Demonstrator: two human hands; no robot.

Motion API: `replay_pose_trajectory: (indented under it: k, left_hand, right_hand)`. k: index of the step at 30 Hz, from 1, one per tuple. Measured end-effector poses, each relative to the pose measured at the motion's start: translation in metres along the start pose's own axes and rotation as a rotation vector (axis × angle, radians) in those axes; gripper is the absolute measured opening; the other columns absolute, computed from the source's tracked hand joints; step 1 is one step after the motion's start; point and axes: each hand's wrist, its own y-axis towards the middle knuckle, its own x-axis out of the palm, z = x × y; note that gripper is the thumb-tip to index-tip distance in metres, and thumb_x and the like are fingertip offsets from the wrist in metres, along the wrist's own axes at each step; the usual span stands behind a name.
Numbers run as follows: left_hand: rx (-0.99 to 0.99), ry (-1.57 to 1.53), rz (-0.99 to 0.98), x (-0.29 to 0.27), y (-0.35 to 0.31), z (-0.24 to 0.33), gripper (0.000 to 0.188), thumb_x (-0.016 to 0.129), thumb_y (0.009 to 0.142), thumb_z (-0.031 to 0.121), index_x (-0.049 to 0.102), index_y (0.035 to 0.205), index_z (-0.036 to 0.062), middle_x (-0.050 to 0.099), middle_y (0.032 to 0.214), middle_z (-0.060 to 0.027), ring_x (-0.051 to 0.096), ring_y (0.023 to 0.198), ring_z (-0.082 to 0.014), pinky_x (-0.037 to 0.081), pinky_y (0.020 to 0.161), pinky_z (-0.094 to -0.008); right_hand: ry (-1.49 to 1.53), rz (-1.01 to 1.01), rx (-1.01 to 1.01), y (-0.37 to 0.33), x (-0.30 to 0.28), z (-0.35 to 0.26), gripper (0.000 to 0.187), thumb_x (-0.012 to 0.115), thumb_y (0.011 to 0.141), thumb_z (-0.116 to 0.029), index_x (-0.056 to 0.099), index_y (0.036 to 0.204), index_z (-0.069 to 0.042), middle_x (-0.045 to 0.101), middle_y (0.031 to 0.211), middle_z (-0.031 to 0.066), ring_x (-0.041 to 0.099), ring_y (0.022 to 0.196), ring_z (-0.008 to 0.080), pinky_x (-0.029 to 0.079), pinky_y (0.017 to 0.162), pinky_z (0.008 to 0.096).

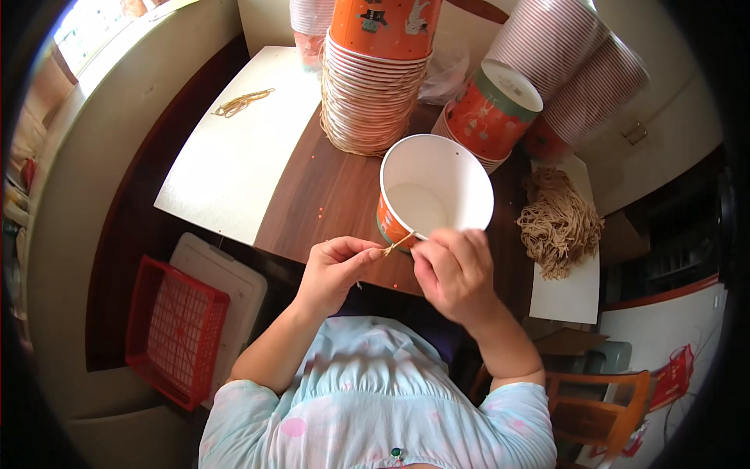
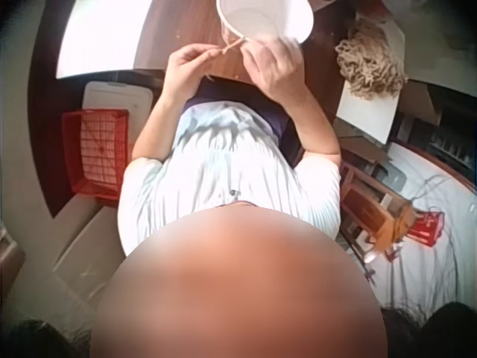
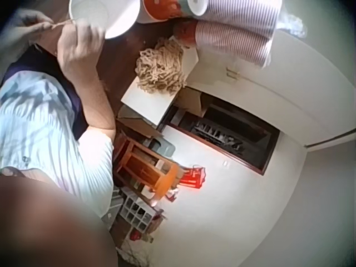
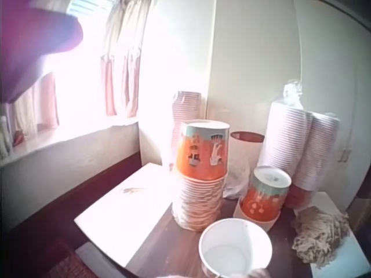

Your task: Attaching elastic strings to paper buckets for carrying.

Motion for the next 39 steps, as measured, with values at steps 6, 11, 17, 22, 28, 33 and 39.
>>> replay_pose_trajectory:
  k: [6, 11, 17, 22, 28, 33, 39]
  left_hand:
    - [-0.298, -0.226, -0.027, 0.003, 0.001, -0.002, 0.007, 0.064, 0.088, 0.006, 0.065, 0.088, -0.0009, 0.065, 0.081, -0.0061, 0.046, 0.055, -0.0064, 0.037, 0.050, -0.0203]
    - [-0.306, -0.221, -0.036, 0.005, 0.004, -0.003, 0.006, 0.064, 0.088, 0.006, 0.065, 0.087, -0.0002, 0.066, 0.080, -0.0076, 0.046, 0.055, -0.0069, 0.038, 0.050, -0.0205]
    - [-0.186, -0.194, -0.002, 0.002, 0.002, -0.006, 0.007, 0.064, 0.088, 0.007, 0.065, 0.087, 0.0006, 0.067, 0.081, -0.0077, 0.046, 0.057, -0.0062, 0.038, 0.051, -0.0204]
    - [-0.147, -0.181, 0.024, 0.006, 0.003, -0.001, 0.006, 0.062, 0.089, 0.006, 0.065, 0.088, 0.0009, 0.064, 0.078, -0.0074, 0.045, 0.057, -0.0064, 0.036, 0.051, -0.0217]
    - [-0.163, -0.247, 0.012, 0.010, 0.005, -0.004, 0.006, 0.062, 0.089, 0.006, 0.065, 0.088, 0.0009, 0.065, 0.079, -0.0078, 0.045, 0.056, -0.0062, 0.036, 0.051, -0.0217]
    - [-0.151, -0.231, -0.028, 0.009, 0.008, -0.006, 0.007, 0.063, 0.090, 0.007, 0.065, 0.092, 0.0015, 0.066, 0.082, -0.0071, 0.046, 0.057, -0.0056, 0.038, 0.052, -0.0205]
    - [-0.159, -0.211, -0.059, 0.011, 0.008, -0.006, 0.009, 0.062, 0.090, 0.008, 0.064, 0.096, 0.0007, 0.063, 0.080, -0.0048, 0.046, 0.057, -0.0065, 0.039, 0.053, -0.0215]
  right_hand:
    - [0.675, -0.083, 0.841, -0.047, 0.028, -0.021, 0.025, 0.062, 0.091, -0.013, 0.063, 0.109, 0.003, 0.066, 0.084, 0.0010, 0.052, 0.059, 0.0030, 0.043, 0.055, 0.0185]
    - [1.486, 0.251, 1.202, -0.033, 0.059, -0.028, 0.027, 0.057, 0.094, -0.019, 0.063, 0.113, 0.001, 0.066, 0.097, 0.0038, 0.055, 0.073, 0.0058, 0.045, 0.070, 0.0210]
    - [1.743, 0.347, 1.234, -0.037, 0.068, -0.019, 0.019, 0.055, 0.093, -0.015, 0.064, 0.103, -0.001, 0.066, 0.095, 0.0063, 0.057, 0.078, 0.0098, 0.045, 0.073, 0.0245]
    - [1.807, 0.240, 1.232, -0.042, 0.053, 0.001, 0.023, 0.049, 0.096, -0.018, 0.062, 0.101, 0.000, 0.066, 0.090, 0.0092, 0.058, 0.075, 0.0141, 0.046, 0.070, 0.0262]
    - [1.471, 0.110, 1.259, -0.038, 0.042, 0.000, 0.022, 0.052, 0.096, -0.021, 0.062, 0.099, -0.002, 0.065, 0.087, 0.0046, 0.058, 0.075, 0.0115, 0.046, 0.069, 0.0245]
    - [0.400, 0.209, 0.559, -0.036, 0.028, -0.005, 0.018, 0.070, 0.079, -0.008, 0.061, 0.094, -0.004, 0.060, 0.088, 0.0076, 0.057, 0.077, 0.0192, 0.047, 0.068, 0.0302]
    - [0.113, 0.044, 0.230, -0.034, 0.033, 0.005, 0.023, 0.072, 0.069, -0.005, 0.063, 0.089, -0.010, 0.057, 0.091, 0.0037, 0.053, 0.077, 0.0222, 0.039, 0.072, 0.0362]
